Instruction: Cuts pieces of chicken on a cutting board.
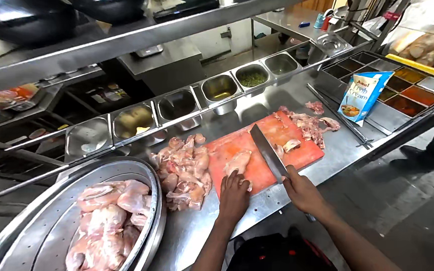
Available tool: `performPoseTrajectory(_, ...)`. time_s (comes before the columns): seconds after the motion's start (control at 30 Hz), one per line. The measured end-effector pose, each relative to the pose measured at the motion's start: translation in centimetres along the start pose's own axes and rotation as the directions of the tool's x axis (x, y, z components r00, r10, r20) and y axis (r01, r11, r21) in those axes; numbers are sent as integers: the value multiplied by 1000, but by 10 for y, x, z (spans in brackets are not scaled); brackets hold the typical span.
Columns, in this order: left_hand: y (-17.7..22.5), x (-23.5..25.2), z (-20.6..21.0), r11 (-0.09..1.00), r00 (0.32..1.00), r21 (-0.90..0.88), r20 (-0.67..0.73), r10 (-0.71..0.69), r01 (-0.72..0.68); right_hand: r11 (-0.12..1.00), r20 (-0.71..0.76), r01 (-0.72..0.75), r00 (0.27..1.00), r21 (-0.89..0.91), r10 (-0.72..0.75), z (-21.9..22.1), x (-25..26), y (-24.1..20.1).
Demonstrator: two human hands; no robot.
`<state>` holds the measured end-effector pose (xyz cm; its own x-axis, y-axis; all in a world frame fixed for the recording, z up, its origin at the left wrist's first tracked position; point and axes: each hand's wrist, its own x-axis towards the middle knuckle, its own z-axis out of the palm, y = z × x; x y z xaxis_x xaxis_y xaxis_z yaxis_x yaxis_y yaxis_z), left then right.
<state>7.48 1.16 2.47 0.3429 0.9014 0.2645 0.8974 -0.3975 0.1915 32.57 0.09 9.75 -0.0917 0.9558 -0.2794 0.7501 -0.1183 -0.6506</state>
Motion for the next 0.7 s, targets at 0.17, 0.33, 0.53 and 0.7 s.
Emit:
performPoseTrajectory(0.17,-18,-12,-2,949,926,-274,-292,-239,158,998,61,5,998,-58,-2,12,6,-12)
performPoseTrajectory(0.33,-21,-5,-13,505,757,-828,-165,-633,242,997,31,40,999,-67,-38,14,14,-13)
performPoseTrajectory(0.53,-15,10,-22,178,686,-962,13,-727,207,990,-30,114,993,-81,-116,17,18,-26)
performPoseTrajectory(0.7,-14,4,-10,351,734,-912,-87,-674,214,957,18,169,985,-237,-170,43,29,-39)
